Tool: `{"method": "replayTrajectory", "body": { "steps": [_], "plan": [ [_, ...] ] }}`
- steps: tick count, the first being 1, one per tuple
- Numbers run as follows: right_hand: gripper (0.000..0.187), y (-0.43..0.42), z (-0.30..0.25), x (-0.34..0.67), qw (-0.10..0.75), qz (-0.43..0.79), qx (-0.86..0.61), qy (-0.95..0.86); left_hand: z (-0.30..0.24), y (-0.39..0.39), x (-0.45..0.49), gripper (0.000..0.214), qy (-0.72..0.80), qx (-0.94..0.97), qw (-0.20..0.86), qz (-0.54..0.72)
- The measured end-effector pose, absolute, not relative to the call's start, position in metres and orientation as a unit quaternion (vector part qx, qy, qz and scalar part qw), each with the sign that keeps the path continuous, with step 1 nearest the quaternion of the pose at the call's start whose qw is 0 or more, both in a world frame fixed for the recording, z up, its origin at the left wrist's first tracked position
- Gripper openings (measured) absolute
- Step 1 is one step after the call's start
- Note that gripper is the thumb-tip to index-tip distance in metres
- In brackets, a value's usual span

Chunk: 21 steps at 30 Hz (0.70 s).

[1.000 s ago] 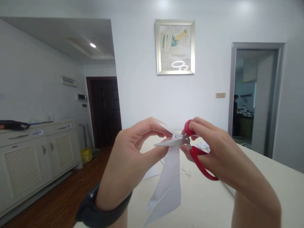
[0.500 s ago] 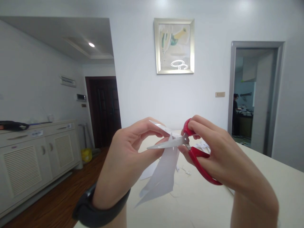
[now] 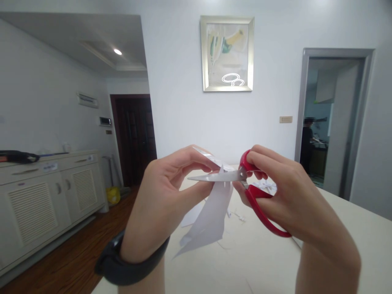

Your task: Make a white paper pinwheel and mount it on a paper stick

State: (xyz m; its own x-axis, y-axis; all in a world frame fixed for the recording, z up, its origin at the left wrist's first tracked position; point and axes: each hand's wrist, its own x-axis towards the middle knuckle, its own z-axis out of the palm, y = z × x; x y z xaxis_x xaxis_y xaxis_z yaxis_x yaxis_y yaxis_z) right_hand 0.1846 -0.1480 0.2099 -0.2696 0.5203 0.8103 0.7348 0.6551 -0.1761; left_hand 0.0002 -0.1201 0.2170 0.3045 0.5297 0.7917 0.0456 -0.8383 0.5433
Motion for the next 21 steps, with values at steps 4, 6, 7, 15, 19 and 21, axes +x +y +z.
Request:
{"method": "replayTrajectory", "body": {
  "steps": [4,6,7,15,19,21],
  "plan": [
    [0.022,-0.1489,0.2092,0.1846,0.455,-0.124,-0.402,-0.785,0.2171,-0.1202,-0.0005,0.005,0.186,0.781,0.215,0.557],
    [0.023,-0.1492,0.2093,0.1845,0.454,-0.127,-0.403,-0.784,0.2172,-0.1204,-0.001,0.005,0.187,0.781,0.208,0.559],
    [0.023,-0.1492,0.2095,0.1844,0.453,-0.13,-0.404,-0.784,0.2172,-0.1205,-0.0012,0.005,0.187,0.78,0.205,0.56],
    [0.022,-0.1455,0.2117,0.1834,0.447,-0.144,-0.411,-0.782,0.2165,-0.1202,-0.0019,0.007,0.186,0.783,0.205,0.557],
    [0.022,-0.1454,0.2109,0.185,0.447,-0.154,-0.413,-0.778,0.2163,-0.1185,-0.0012,0.013,0.176,0.785,0.186,0.564],
    [0.022,-0.1469,0.2104,0.1853,0.446,-0.153,-0.417,-0.777,0.2163,-0.1179,-0.0007,0.014,0.174,0.783,0.183,0.568]
  ]
}}
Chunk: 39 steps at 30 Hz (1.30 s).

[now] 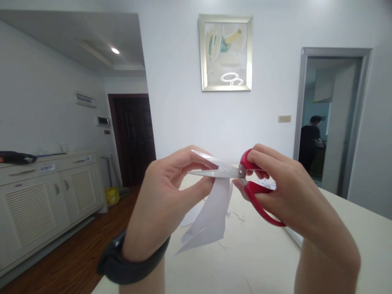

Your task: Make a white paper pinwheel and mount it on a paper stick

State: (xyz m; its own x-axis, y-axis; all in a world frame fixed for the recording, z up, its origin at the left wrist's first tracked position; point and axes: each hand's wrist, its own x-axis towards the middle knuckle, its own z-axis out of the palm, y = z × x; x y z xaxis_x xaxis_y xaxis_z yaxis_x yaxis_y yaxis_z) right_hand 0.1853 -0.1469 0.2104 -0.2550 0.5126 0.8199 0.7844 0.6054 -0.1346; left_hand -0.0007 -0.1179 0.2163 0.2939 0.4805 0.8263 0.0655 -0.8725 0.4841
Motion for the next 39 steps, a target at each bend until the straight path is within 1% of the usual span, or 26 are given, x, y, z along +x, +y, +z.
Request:
{"method": "replayTrajectory", "body": {
  "steps": [6,13,23,39],
  "plan": [
    [0.022,-0.149,0.2103,0.1845,0.437,-0.139,-0.425,-0.78,0.2152,-0.1174,-0.0009,0.006,0.174,0.779,0.208,0.566],
    [0.021,-0.1458,0.2104,0.184,0.441,-0.146,-0.416,-0.782,0.2142,-0.1165,0.0001,0.005,0.159,0.78,0.213,0.566],
    [0.023,-0.1448,0.21,0.1839,0.438,-0.133,-0.418,-0.784,0.2173,-0.1184,0.0003,0.003,0.181,0.778,0.202,0.567],
    [0.026,-0.1418,0.2105,0.185,0.446,-0.184,-0.409,-0.774,0.218,-0.1188,0.0014,0.012,0.175,0.775,0.187,0.578]
  ]
}}
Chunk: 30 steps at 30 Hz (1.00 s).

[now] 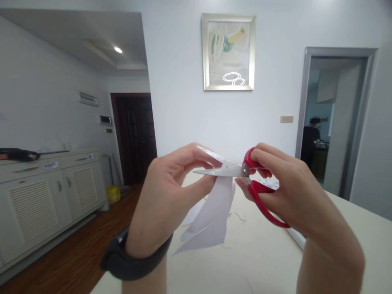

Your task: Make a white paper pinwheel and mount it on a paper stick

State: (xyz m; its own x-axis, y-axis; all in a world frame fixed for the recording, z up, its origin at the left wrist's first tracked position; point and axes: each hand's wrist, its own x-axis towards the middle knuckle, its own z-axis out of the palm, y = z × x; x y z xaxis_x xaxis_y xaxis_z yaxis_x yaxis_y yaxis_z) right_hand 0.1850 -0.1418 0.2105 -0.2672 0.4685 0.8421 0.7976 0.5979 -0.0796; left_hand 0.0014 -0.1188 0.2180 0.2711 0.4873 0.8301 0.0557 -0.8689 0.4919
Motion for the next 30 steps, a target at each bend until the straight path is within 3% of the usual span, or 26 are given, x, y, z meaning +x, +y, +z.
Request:
{"method": "replayTrajectory", "body": {
  "steps": [15,30],
  "plan": [
    [0.022,-0.1428,0.2107,0.187,0.434,-0.202,-0.412,-0.776,0.2154,-0.1194,0.0002,0.008,0.179,0.773,0.234,0.561],
    [0.021,-0.1427,0.2106,0.1876,0.428,-0.199,-0.416,-0.777,0.2179,-0.1199,0.0015,0.011,0.199,0.772,0.211,0.566]
  ]
}}
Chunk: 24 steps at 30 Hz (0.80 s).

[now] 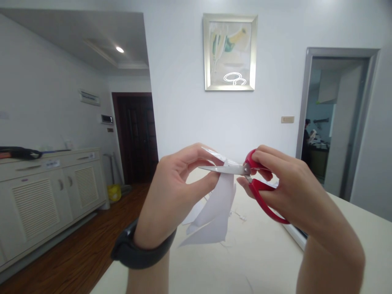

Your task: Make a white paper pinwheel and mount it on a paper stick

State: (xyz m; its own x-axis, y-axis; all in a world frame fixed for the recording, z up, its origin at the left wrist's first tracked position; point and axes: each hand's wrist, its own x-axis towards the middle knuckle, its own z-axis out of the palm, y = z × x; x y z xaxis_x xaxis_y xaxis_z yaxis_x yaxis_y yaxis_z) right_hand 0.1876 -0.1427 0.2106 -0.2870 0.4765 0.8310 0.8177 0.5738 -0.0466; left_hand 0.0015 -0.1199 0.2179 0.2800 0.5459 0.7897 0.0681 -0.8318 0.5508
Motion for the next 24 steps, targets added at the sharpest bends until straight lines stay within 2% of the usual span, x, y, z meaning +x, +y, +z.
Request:
{"method": "replayTrajectory", "body": {
  "steps": [6,14,17,24],
  "plan": [
    [0.021,-0.1428,0.211,0.1879,0.432,-0.187,-0.416,-0.778,0.2172,-0.1202,0.0021,0.013,0.197,0.769,0.199,0.575],
    [0.013,-0.1468,0.2116,0.1862,0.434,-0.166,-0.425,-0.777,0.2163,-0.1178,0.001,0.006,0.187,0.772,0.205,0.572],
    [0.015,-0.1449,0.2123,0.1885,0.456,-0.154,-0.419,-0.77,0.2161,-0.118,0.0014,0.005,0.188,0.771,0.206,0.573],
    [0.012,-0.1449,0.2121,0.1911,0.522,-0.024,-0.374,-0.767,0.2164,-0.12,0.0033,0.002,0.187,0.761,0.211,0.585]
  ]
}}
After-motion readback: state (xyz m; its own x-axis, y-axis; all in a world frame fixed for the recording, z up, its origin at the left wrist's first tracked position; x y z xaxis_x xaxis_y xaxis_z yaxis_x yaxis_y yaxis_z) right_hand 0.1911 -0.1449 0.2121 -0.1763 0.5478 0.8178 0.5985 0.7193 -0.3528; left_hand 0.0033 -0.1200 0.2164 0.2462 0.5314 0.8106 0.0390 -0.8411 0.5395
